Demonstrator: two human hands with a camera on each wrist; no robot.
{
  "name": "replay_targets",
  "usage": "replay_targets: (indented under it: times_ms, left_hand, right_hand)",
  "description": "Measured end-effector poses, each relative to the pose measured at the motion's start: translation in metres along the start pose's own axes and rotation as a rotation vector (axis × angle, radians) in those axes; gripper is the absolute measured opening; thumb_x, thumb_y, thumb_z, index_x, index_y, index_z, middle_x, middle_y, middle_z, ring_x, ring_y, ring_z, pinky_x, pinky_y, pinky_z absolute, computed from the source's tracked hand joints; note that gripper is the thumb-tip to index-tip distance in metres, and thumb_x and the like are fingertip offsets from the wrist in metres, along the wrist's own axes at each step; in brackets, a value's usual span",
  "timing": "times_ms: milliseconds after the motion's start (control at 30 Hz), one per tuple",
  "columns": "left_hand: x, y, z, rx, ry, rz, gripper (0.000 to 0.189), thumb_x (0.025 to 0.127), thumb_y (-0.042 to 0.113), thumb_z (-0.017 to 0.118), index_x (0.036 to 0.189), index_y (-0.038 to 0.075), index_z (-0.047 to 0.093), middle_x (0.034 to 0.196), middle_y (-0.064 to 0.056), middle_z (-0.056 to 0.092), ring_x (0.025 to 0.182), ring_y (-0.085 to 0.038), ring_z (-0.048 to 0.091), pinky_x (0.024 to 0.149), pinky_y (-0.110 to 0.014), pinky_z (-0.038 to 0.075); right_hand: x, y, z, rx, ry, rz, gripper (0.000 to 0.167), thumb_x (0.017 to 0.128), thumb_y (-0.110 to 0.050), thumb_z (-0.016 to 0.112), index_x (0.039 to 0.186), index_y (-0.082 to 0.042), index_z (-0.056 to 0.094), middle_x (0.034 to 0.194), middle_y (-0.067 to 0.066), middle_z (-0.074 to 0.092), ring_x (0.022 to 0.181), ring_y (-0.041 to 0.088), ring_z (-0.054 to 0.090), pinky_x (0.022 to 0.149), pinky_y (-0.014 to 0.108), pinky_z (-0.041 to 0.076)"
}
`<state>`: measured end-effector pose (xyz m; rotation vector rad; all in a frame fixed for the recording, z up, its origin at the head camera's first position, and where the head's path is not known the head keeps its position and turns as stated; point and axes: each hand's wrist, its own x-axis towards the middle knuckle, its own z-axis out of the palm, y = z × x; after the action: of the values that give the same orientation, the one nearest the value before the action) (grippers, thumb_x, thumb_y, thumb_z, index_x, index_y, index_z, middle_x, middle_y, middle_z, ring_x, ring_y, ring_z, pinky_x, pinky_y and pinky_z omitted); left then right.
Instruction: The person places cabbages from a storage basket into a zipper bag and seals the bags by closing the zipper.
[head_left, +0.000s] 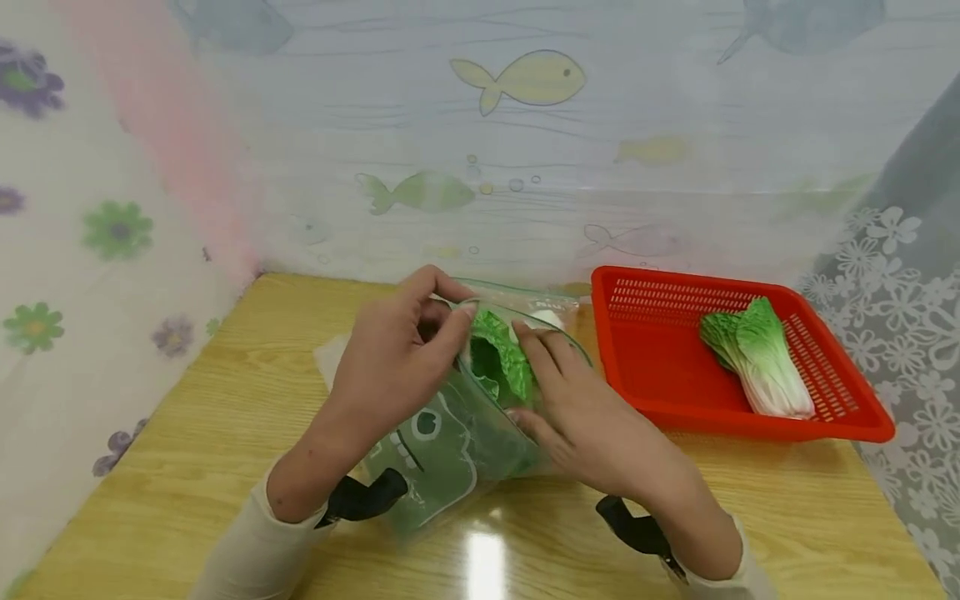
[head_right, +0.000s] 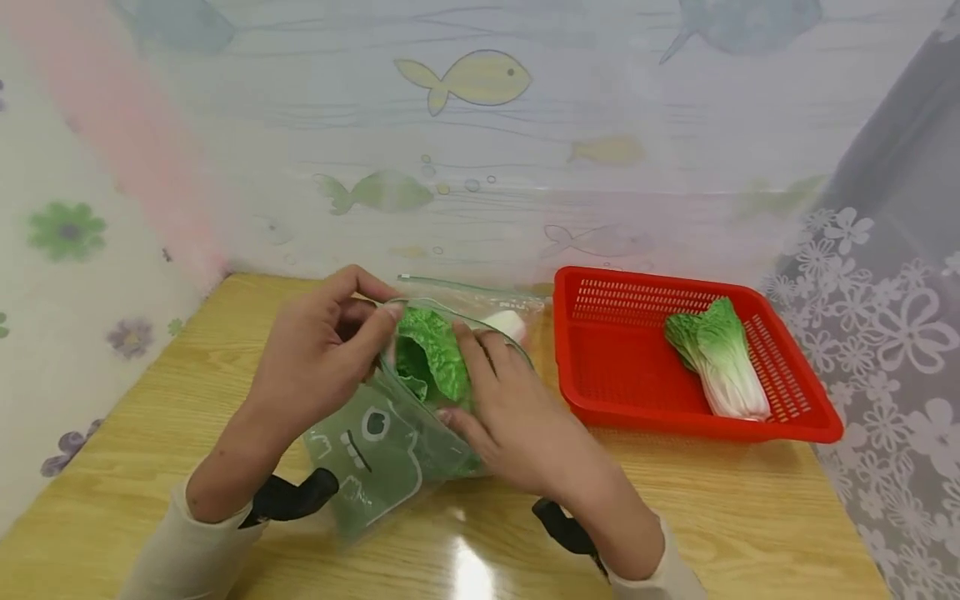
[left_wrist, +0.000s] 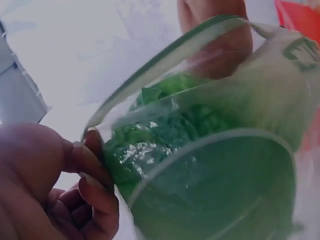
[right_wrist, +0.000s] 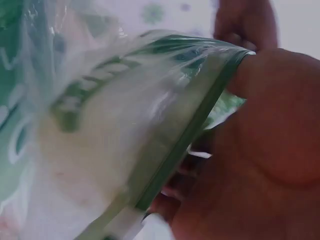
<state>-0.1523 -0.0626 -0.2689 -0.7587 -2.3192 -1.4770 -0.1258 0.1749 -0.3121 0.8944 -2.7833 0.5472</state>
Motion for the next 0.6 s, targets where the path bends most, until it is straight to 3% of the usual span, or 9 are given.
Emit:
replay_targets:
  times_ms: [67, 133, 233, 300, 367, 500, 600]
  left_hand:
    - [0.002, -0.001, -0.008, -0.074, 0.043, -0.006, 0.009, 0.109, 0.012, 0.061, 0.113, 0.010, 0.068, 0.061, 0.000, 0.063, 0.046, -0.021, 0.049, 0.043, -0.032, 0.039]
    - [0.005, -0.003, -0.017, -0.156, 0.087, -0.007, 0.009, 0.109, 0.010, 0.061, 0.113, 0.008, 0.068, 0.063, -0.003, 0.065, 0.046, -0.025, 0.052, 0.043, -0.033, 0.043]
    - [0.008, -0.005, -0.029, -0.284, 0.140, -0.025, 0.010, 0.109, 0.007, 0.058, 0.114, 0.004, 0.066, 0.065, -0.005, 0.064, 0.052, -0.026, 0.054, 0.049, -0.034, 0.048]
    - [0.009, -0.006, -0.037, -0.357, 0.177, -0.051, 0.010, 0.110, 0.008, 0.056, 0.115, 0.005, 0.064, 0.065, -0.004, 0.061, 0.057, -0.024, 0.054, 0.052, -0.034, 0.049]
    - [0.009, -0.006, -0.043, -0.430, 0.203, -0.080, 0.010, 0.111, 0.010, 0.055, 0.115, 0.005, 0.063, 0.064, -0.003, 0.059, 0.060, -0.021, 0.052, 0.055, -0.033, 0.048]
    - [0.010, -0.010, -0.049, -0.496, 0.221, -0.108, 0.011, 0.111, 0.012, 0.054, 0.115, 0.006, 0.062, 0.064, 0.000, 0.057, 0.065, -0.019, 0.052, 0.056, -0.033, 0.047]
    - [0.009, -0.014, -0.052, -0.468, 0.218, -0.115, 0.011, 0.111, 0.012, 0.054, 0.115, 0.008, 0.063, 0.065, 0.001, 0.058, 0.067, -0.019, 0.053, 0.056, -0.033, 0.046]
  right_hand:
    - [-0.002, 0.004, -0.010, 0.085, 0.064, -0.059, 0.070, 0.111, -0.045, 0.055, 0.168, -0.012, 0.030, 0.166, 0.005, 0.038, 0.152, 0.026, 0.039, 0.119, 0.049, 0.042]
    - [-0.004, 0.007, -0.019, 0.151, 0.221, -0.162, 0.066, 0.109, -0.051, 0.054, 0.159, -0.008, 0.047, 0.161, 0.008, 0.046, 0.149, 0.028, 0.044, 0.120, 0.043, 0.041]
    - [-0.005, 0.009, -0.030, 0.158, 0.497, -0.290, 0.070, 0.102, -0.057, 0.065, 0.140, 0.002, 0.062, 0.142, 0.020, 0.057, 0.134, 0.037, 0.051, 0.114, 0.033, 0.040]
    - [-0.006, 0.012, -0.035, 0.151, 0.580, -0.289, 0.077, 0.096, -0.061, 0.072, 0.134, 0.005, 0.062, 0.133, 0.023, 0.059, 0.126, 0.037, 0.052, 0.109, 0.029, 0.039]
    - [-0.009, 0.017, -0.037, 0.151, 0.555, -0.241, 0.071, 0.092, -0.057, 0.079, 0.127, 0.003, 0.064, 0.124, 0.015, 0.064, 0.117, 0.028, 0.056, 0.101, 0.025, 0.041]
    - [-0.009, 0.027, -0.036, 0.225, 0.396, -0.180, 0.027, 0.089, -0.023, 0.090, 0.100, -0.013, 0.068, 0.096, -0.008, 0.066, 0.087, 0.009, 0.062, 0.077, 0.019, 0.049]
    - [-0.008, 0.030, -0.035, 0.264, 0.308, -0.181, 0.028, 0.087, -0.004, 0.087, 0.093, -0.021, 0.066, 0.089, -0.014, 0.063, 0.082, 0.005, 0.061, 0.073, 0.020, 0.052]
